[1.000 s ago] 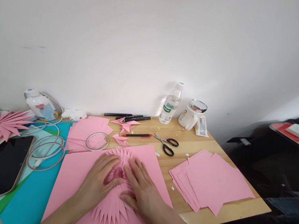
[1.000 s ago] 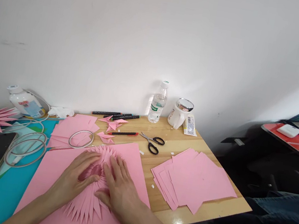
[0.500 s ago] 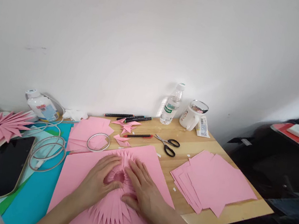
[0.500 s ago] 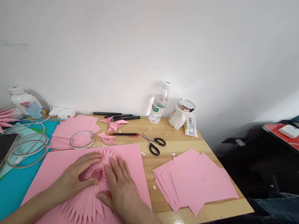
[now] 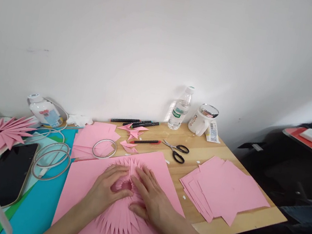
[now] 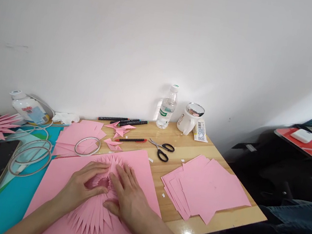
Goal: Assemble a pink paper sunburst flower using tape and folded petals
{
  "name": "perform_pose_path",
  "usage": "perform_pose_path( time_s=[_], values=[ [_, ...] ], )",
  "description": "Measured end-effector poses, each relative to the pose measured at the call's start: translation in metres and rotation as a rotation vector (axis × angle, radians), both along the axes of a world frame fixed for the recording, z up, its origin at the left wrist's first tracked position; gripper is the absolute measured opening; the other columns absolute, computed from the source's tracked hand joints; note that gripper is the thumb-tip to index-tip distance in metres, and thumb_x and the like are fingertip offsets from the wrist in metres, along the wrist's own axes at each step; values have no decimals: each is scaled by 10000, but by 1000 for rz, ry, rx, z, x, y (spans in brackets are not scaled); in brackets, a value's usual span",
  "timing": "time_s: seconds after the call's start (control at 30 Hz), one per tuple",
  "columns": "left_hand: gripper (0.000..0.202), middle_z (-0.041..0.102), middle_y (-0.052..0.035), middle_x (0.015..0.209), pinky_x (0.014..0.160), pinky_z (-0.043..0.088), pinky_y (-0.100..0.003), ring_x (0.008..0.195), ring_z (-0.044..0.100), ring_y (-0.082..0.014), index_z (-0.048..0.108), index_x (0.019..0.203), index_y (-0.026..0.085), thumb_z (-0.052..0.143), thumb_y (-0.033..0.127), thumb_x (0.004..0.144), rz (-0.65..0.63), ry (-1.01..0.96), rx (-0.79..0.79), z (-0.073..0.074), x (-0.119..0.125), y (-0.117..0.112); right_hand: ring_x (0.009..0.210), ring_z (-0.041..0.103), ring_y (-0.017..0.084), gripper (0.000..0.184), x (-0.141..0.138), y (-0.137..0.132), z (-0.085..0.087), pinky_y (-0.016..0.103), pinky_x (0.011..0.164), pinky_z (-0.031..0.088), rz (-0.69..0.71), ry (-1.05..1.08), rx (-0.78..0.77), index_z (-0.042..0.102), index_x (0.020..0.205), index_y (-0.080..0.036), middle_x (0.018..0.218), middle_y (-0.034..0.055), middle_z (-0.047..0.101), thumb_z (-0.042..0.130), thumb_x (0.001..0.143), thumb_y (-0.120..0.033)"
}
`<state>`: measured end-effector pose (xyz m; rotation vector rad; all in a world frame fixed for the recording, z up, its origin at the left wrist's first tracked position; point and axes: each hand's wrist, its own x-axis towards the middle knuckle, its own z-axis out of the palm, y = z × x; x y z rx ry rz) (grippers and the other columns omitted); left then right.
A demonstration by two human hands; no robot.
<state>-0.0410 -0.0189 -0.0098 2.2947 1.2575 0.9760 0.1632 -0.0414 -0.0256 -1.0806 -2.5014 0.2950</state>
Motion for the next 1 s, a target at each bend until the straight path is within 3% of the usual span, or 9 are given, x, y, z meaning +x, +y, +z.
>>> perform_pose_path(
  time_s=[0.13,0.2,0.3,0.4,0.47,0.7,1.0],
  values=[
    [286,530,-140,1304,977,396,-590,1262,422,-342,639,922,214,646,448,759,26,122,18,5,0,0,1394,138,319,610,-1,-1,2,529,1073,307,-8,-32,-17,366,1369,-78,1464,220,282,584,839,-286],
    [290,467,-139,1364,984,377,-601,1307,354,-353,617,897,213,635,466,758,29,161,2,6,-1,1,1390,144,331,600,-1,-1,3,537,1070,306,-3,-42,-14,370,1363,-58,1459,234,285,575,844,-278],
    [346,464,-133,1364,984,406,-551,1294,380,-325,582,997,217,617,476,771,24,184,-45,5,-2,1,1387,156,332,619,-1,-1,3,534,1074,302,-1,-41,-6,360,1367,-48,1455,236,292,583,838,-281],
    [537,462,-149,1367,1002,400,-535,1277,410,-311,478,1220,211,600,495,781,40,197,-82,1,-3,1,1388,164,321,648,-2,-1,1,525,1081,300,-13,-30,3,351,1373,-57,1457,227,296,602,824,-295],
    [601,477,-152,1350,1006,403,-524,1263,427,-308,440,1270,202,602,505,777,52,193,-94,-1,-3,1,1391,157,315,657,-2,-1,0,524,1084,298,-17,-21,15,346,1375,-61,1458,220,297,606,821,-300],
    [504,557,-110,1223,967,449,-497,1169,497,-295,548,1155,221,661,477,736,70,104,-42,1,-1,0,1396,123,317,675,-2,-2,-2,530,1075,305,-16,-21,53,311,1392,-57,1462,238,276,598,829,-293],
    [336,558,-101,1168,925,478,-466,1134,505,-279,606,1039,234,666,406,757,21,103,16,4,1,0,1405,18,291,743,-2,-1,-11,521,1086,289,3,-27,126,221,1430,-62,1490,224,196,592,830,-295]
  ],
)
